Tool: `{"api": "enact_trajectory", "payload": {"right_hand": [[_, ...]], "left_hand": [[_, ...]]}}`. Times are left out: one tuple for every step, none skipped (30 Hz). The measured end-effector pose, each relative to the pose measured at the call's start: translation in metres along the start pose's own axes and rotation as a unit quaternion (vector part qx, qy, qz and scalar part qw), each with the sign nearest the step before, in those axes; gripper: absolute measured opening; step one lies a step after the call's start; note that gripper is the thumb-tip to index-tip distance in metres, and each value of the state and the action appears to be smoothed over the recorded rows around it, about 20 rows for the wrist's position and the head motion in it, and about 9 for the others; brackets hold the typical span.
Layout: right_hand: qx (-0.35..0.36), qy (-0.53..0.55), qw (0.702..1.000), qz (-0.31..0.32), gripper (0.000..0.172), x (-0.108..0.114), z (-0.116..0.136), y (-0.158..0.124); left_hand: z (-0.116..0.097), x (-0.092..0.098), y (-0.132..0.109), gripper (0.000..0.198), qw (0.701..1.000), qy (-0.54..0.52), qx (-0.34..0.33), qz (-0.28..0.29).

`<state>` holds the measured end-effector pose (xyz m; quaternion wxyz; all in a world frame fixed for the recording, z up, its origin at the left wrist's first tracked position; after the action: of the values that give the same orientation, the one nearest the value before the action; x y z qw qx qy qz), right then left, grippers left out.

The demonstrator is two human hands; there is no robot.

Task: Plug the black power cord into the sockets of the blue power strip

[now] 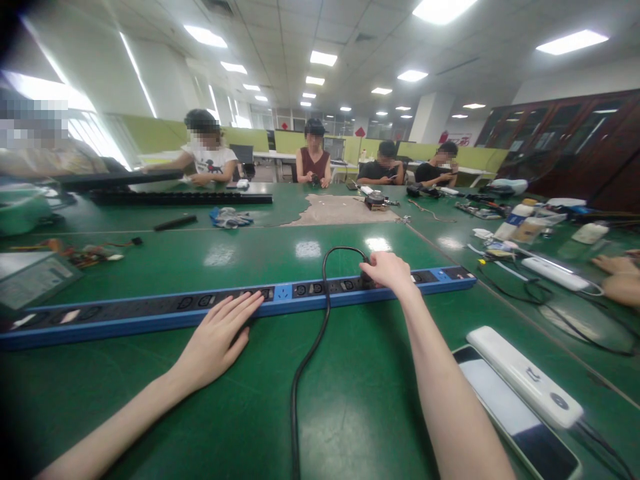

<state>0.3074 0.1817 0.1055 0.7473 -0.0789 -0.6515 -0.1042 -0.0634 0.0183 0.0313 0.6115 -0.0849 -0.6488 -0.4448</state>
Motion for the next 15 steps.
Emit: {"api": "enact_trajectory", "payload": {"right_hand": [[-0.002, 0.003, 1.000, 0.004, 0.050, 0.000, -0.001, 0.000], [-0.004, 0.004, 1.000, 0.007, 0.050, 0.000, -0.002, 0.000], [-0.005, 0.005, 1.000, 0.007, 0.050, 0.000, -0.002, 0.000], [-0.006, 0.005, 1.000, 0.004, 0.050, 0.001, -0.003, 0.000], [-0.006, 0.006, 1.000, -0.001, 0.050, 0.003, -0.003, 0.001], [-0.006, 0.008, 1.000, -0.004, 0.049, 0.004, -0.004, 0.001], [-0.004, 0.010, 1.000, -0.004, 0.049, 0.005, -0.004, 0.002], [-0.001, 0.012, 1.000, -0.001, 0.049, 0.005, -0.005, 0.003], [0.002, 0.013, 1.000, 0.008, 0.049, 0.005, -0.005, 0.003], [0.007, 0.014, 1.000, 0.022, 0.048, 0.003, -0.005, 0.004], [0.009, 0.014, 0.999, 0.038, 0.047, 0.000, -0.005, 0.004], [0.011, 0.014, 0.999, 0.052, 0.046, -0.002, -0.004, 0.004], [0.011, 0.014, 0.998, 0.061, 0.046, -0.004, -0.003, 0.003], [0.011, 0.014, 0.998, 0.067, 0.045, -0.006, -0.002, 0.003], [0.010, 0.013, 0.998, 0.066, 0.044, -0.007, 0.000, 0.002]], "left_hand": [[0.000, 0.000, 0.000, 0.073, 1.000, -0.001, 0.000, 0.000], [0.000, 0.000, 0.000, 0.073, 1.000, -0.001, -0.001, 0.001], [0.000, 0.000, 0.000, 0.073, 1.000, -0.001, -0.001, 0.002], [0.000, 0.000, 0.000, 0.073, 1.000, 0.000, -0.002, 0.003], [0.000, 0.000, 0.000, 0.073, 1.000, 0.000, -0.002, 0.004], [0.000, 0.000, 0.000, 0.073, 1.000, 0.001, -0.002, 0.006], [0.000, 0.000, 0.000, 0.074, 1.000, 0.002, -0.002, 0.007], [-0.001, 0.000, 0.000, 0.074, 1.000, 0.002, -0.003, 0.007], [-0.001, 0.000, 0.000, 0.074, 1.000, 0.001, -0.004, 0.006], [-0.001, 0.000, 0.000, 0.074, 1.000, 0.001, -0.005, 0.005], [-0.001, 0.001, 0.000, 0.075, 1.000, 0.000, -0.005, 0.003], [-0.001, 0.001, 0.000, 0.075, 1.000, -0.001, -0.006, 0.002], [-0.002, 0.001, 0.000, 0.074, 1.000, -0.001, -0.006, 0.001], [-0.002, 0.001, 0.000, 0.074, 1.000, -0.001, -0.005, 0.002], [-0.002, 0.001, 0.001, 0.074, 1.000, -0.001, -0.004, 0.003]]}}
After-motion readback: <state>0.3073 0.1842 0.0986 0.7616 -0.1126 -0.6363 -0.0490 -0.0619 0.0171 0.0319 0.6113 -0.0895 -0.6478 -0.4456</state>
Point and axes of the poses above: each hand's wrist, its own y-axis towards the middle knuckle, its own x-axis out of the back of the hand, z = x × y, the point moved 8 cm from there along y, towards the middle knuckle, and after that the axes turned 15 degrees about -x, right-handed, at the moved point
